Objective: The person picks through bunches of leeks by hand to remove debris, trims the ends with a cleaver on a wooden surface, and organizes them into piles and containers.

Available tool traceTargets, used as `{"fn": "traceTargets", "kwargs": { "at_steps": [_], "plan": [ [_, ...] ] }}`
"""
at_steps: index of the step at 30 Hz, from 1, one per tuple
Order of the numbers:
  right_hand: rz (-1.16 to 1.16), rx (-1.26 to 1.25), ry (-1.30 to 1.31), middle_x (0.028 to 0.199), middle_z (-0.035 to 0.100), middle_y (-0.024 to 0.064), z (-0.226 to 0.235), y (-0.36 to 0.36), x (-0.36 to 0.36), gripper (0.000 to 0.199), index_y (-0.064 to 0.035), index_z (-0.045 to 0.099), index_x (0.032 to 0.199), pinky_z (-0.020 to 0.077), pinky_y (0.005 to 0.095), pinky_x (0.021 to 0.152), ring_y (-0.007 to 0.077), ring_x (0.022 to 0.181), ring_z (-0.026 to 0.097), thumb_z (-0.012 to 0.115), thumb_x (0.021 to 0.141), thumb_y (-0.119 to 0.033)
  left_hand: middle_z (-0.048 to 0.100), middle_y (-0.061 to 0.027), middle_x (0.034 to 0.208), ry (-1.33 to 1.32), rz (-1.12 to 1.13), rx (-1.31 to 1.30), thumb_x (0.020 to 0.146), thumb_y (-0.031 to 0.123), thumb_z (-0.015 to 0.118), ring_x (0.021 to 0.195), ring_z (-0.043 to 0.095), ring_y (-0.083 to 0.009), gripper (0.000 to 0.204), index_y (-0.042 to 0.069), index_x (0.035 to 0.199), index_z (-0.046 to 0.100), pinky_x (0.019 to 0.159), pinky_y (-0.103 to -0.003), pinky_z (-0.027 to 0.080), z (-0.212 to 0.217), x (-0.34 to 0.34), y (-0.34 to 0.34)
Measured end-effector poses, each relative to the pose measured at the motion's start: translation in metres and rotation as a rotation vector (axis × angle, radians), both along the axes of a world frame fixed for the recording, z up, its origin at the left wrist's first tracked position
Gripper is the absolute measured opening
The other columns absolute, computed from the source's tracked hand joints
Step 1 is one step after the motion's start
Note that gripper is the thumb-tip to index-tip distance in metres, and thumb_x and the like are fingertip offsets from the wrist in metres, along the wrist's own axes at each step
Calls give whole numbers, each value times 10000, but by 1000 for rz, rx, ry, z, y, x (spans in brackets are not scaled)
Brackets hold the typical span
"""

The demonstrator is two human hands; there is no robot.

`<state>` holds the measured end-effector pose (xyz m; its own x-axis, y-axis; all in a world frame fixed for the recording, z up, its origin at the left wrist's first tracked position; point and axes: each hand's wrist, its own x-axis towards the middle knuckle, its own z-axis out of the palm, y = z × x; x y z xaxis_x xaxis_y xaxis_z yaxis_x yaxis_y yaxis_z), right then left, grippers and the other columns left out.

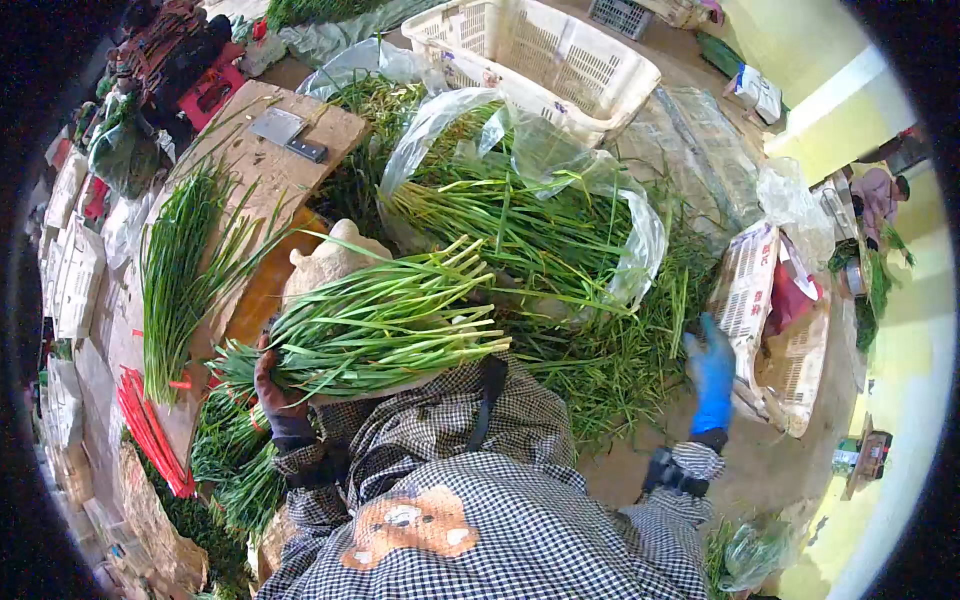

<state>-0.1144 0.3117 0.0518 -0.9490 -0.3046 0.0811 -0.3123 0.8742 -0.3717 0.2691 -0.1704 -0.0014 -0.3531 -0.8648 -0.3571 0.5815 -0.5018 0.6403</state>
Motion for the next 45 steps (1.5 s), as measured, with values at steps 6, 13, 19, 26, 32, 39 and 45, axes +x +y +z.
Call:
{"fn": "traceTargets", "kwargs": {
  "at_steps": [6,13,19,26,32,39,45],
  "plan": [
    [387,-468,-421,1102,584,156,13,-199,56,529,-53,500,1213,454,305,843,228,970,591,690,732,-169,577,-130,1083,23,4,9,776,115,526,962,563,-243,460,35,1221,441,869,-381,456,3,1,1],
    [761,-438,-226,850,616,129,7,-272,92,248,-51,623,952,479,324,628,261,719,608,681,725,-132,583,-116,1055,-20,43,-33,770,136,533,934,569,-233,486,11,1228,431,856,-379,460,5,0,7],
    [510,-593,-192,763,605,62,8,-223,57,115,-25,629,866,455,282,593,167,650,559,649,763,-72,558,-137,1118,27,30,-47,781,116,503,1009,542,-256,471,-2,1229,418,911,-391,424,-5,4,2],
    [36,-719,-47,754,599,0,26,-82,-8,164,-25,630,920,428,198,535,58,614,512,636,815,-151,557,-124,1128,20,-22,-76,785,141,521,1012,541,-235,495,9,1250,416,908,-373,423,-1,-1,3],
    [-128,-609,5,803,606,35,46,2,-22,234,-13,614,1006,456,229,587,89,630,538,627,811,-141,516,-140,1201,-3,-43,-124,803,154,487,1087,504,-254,498,19,1276,410,944,-406,396,-14,11,-1],
    [-28,-195,59,1178,531,143,14,-14,-10,451,-39,491,1218,461,294,830,191,1030,534,617,798,-145,542,-136,1147,-39,-88,-138,786,154,508,1028,530,-254,504,12,1260,414,910,-396,417,-4,0,-3],
    [505,-581,-351,924,643,111,-7,-185,36,329,43,552,1084,472,276,769,161,833,606,598,837,-170,555,-142,1123,27,-69,-87,781,122,511,1011,541,-258,470,0,1229,433,904,-388,429,4,-1,1]
  ]
}}
